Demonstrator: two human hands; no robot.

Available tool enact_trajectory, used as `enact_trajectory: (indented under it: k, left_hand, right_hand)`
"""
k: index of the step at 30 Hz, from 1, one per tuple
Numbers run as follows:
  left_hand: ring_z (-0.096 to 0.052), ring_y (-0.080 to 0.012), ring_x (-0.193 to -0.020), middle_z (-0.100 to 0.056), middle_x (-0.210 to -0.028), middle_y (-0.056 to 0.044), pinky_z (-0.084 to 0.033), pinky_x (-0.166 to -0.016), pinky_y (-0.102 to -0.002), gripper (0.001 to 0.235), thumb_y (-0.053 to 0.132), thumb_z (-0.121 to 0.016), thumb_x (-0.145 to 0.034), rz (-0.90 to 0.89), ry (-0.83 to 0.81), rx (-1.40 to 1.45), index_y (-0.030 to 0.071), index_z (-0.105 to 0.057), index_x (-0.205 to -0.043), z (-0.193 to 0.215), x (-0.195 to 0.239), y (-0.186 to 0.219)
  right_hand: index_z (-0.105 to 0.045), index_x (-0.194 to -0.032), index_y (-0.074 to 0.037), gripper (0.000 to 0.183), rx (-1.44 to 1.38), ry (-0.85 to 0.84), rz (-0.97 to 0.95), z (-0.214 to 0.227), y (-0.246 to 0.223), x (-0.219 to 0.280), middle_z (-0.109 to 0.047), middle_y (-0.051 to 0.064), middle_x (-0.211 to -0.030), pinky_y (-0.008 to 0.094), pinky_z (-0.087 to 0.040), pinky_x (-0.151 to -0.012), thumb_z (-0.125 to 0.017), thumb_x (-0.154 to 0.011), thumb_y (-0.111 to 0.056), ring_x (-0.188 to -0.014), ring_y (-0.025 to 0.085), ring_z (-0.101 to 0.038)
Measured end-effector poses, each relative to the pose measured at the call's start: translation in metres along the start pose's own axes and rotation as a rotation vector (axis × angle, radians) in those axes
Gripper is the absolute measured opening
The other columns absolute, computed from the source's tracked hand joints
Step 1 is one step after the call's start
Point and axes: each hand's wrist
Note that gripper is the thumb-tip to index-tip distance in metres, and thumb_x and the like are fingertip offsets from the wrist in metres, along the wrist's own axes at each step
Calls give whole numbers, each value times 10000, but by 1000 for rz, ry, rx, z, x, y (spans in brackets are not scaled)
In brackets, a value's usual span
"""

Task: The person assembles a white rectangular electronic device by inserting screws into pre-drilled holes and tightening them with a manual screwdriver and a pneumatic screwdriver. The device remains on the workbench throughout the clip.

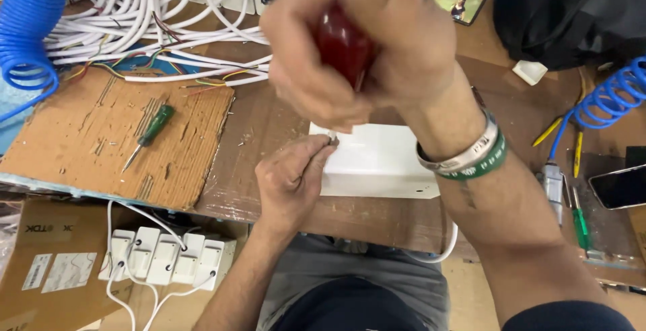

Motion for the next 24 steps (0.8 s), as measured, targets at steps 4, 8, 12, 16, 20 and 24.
enact_trajectory:
  k: [4,8,12,16,20,24]
  left_hand:
    - [-764,-198,-835,-786,-968,-102,-607,-763,-277,154,-97,-743,-837,1,-6,8,-57,-733,-985,2,2,3]
    - [-780,-206,-855,-792,-982,-113,-629,-776,-282,173,-86,-759,-835,6,17,-25,-47,-751,-1004,2,10,-7]
    - [-736,-195,-743,-776,-922,-121,-564,-638,-287,285,-79,-746,-792,13,-36,-115,-25,-740,-1072,6,12,-7]
    - [-606,-163,-534,-715,-740,-56,-470,-493,-309,203,-61,-743,-812,-66,-22,-232,22,-759,-996,6,6,-3]
    - [-589,-166,-517,-717,-730,-77,-473,-498,-303,145,-9,-810,-838,-142,15,-272,-13,-753,-972,6,4,1]
    - [-527,-137,-484,-678,-690,-50,-439,-458,-290,86,-41,-792,-824,-163,-13,-285,3,-725,-857,7,6,-2]
  right_hand:
    - [-480,-721,-122,566,-103,157,-56,-18,2,-8,-406,-22,-538,214,-306,-329,-550,-959,-631,-365,73,-324]
    - [-429,-755,-106,546,260,527,-78,-51,2,-7,-364,-23,-557,242,-260,-341,-361,-963,-607,-396,81,-291]
    - [-490,-1030,-88,403,741,702,318,-57,33,4,-447,-9,-717,262,-340,-426,-327,-1143,-439,-482,104,-345]
    - [-477,-1007,-81,403,760,804,299,-72,26,4,-468,-34,-715,233,-347,-422,-368,-1108,-456,-465,70,-389]
    - [-506,-1104,-33,328,562,438,193,-41,5,0,-500,44,-767,262,-356,-472,-381,-1124,-336,-512,123,-404]
    - [-502,-840,-80,395,-187,-69,-65,-12,-18,-12,-457,10,-632,254,-338,-404,-458,-1081,-390,-433,105,-375]
Point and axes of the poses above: each hand's wrist, its own x-axis away from the middle knuckle, its own z-axis out of the back of the hand, y = z × x
